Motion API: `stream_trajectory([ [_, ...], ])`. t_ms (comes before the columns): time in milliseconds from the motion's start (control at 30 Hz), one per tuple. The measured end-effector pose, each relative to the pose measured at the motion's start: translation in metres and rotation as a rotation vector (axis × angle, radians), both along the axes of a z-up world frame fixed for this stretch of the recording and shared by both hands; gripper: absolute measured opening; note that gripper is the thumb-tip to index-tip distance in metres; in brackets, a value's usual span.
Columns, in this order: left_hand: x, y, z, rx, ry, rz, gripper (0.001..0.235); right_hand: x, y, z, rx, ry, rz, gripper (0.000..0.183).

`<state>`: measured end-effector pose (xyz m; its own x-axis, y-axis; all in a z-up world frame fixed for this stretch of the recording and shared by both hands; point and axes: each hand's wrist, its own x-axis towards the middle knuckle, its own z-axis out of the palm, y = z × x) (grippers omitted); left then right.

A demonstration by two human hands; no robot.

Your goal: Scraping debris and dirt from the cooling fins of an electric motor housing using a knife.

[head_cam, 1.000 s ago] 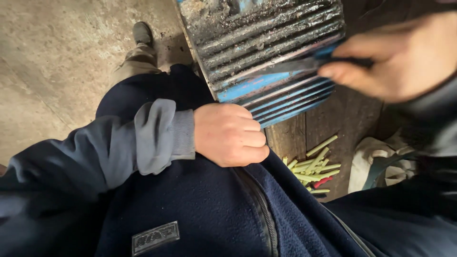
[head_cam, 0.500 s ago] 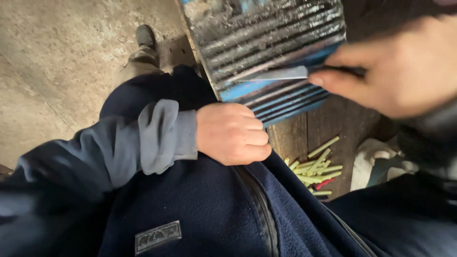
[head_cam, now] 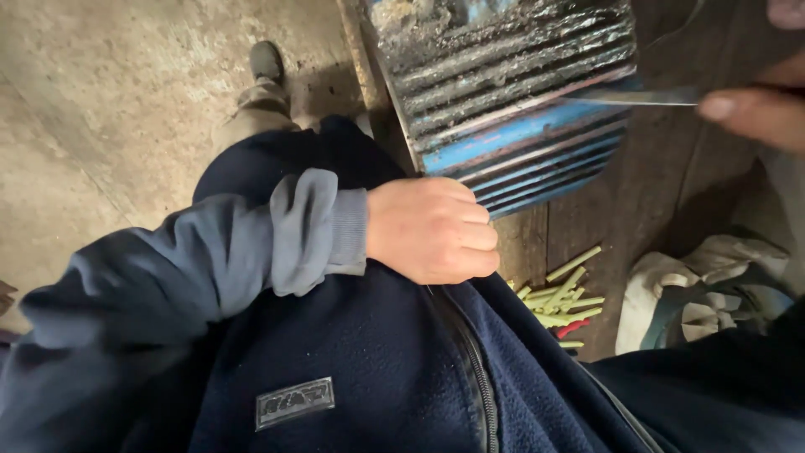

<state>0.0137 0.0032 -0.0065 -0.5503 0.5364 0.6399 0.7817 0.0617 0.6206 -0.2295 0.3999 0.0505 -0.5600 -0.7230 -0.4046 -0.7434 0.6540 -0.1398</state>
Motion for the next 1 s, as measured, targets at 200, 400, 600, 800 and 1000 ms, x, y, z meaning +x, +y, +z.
stream_trajectory([
  [200, 0.002, 0.001, 0.001, -0.017, -0.002, -0.002, 0.013, 0.086, -0.171, 0.076, 0.212, 0.122, 0.127, 0.034],
  [400, -0.003, -0.001, 0.002, 0.014, 0.014, 0.003, 0.013, 0.091, -0.124, 0.069, 0.0, -0.081, -0.317, 0.037],
  [600, -0.001, 0.001, 0.003, -0.047, 0.026, -0.016, 0.015, 0.09, -0.088, 0.048, -0.22, -0.145, -0.306, 0.034],
  [800, -0.001, 0.002, 0.006, -0.082, 0.01, 0.002, 0.016, 0.124, -0.155, 0.085, -0.23, 0.17, -0.001, 0.032],
  [1000, 0.001, 0.003, 0.003, -0.061, 0.009, 0.025, 0.014, 0.123, -0.154, 0.087, -0.022, 0.05, -0.289, 0.027],
])
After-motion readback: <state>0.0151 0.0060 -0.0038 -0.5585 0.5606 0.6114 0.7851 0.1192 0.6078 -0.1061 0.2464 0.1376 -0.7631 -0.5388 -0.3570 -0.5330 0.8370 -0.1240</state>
